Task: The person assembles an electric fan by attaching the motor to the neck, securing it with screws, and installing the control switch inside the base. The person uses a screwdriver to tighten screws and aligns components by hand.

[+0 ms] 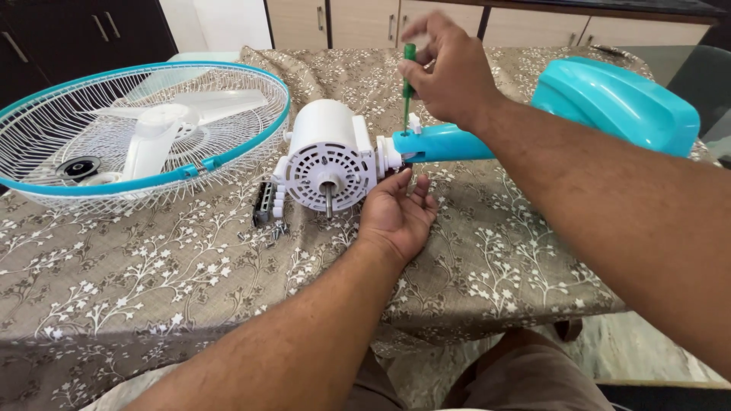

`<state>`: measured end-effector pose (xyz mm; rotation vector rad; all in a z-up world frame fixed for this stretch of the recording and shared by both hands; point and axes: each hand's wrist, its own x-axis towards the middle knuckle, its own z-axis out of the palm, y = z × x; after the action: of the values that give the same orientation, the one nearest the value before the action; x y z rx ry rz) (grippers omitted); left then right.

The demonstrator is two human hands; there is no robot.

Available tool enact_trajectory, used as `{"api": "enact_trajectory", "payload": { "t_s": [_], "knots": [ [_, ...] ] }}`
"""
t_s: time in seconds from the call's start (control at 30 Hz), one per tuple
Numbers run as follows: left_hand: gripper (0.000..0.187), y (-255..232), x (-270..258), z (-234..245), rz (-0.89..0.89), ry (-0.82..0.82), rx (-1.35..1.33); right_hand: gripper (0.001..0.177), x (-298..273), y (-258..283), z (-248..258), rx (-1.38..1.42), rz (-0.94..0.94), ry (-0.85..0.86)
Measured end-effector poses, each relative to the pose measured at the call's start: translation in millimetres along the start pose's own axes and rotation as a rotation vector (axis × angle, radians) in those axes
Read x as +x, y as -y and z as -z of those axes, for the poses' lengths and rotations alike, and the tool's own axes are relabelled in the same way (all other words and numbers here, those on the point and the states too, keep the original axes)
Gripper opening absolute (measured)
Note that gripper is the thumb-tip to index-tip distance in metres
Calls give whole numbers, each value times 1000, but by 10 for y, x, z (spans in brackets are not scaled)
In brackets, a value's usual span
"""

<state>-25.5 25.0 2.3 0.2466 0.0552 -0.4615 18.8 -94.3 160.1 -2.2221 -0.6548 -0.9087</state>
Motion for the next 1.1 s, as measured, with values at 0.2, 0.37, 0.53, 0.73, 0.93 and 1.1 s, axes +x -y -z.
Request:
{"api": "enact_trajectory", "payload": {
  "t_s": [0.2,0.37,0.53,0.73,0.93,1.1],
  "knots": [
    [10,9,78,32,3,-18,0,26,28,59,37,-24,32,-23],
    [8,5,61,26,-16,9,15,24,36,170,81,11,54,64],
    [7,9,79,27,-24,23,21,24,-25,254,101,-112,37,17],
    [7,6,83,20,-36,25,37,28,-96,145,34,-194,242,-87],
    [8,2,28,-22,-46,-7,50,40,-239,203,125,-165,97,-130],
    [8,-2,40,-53,-65,4,68,26,-171,125,165,-214,188,-120]
  ]
}}
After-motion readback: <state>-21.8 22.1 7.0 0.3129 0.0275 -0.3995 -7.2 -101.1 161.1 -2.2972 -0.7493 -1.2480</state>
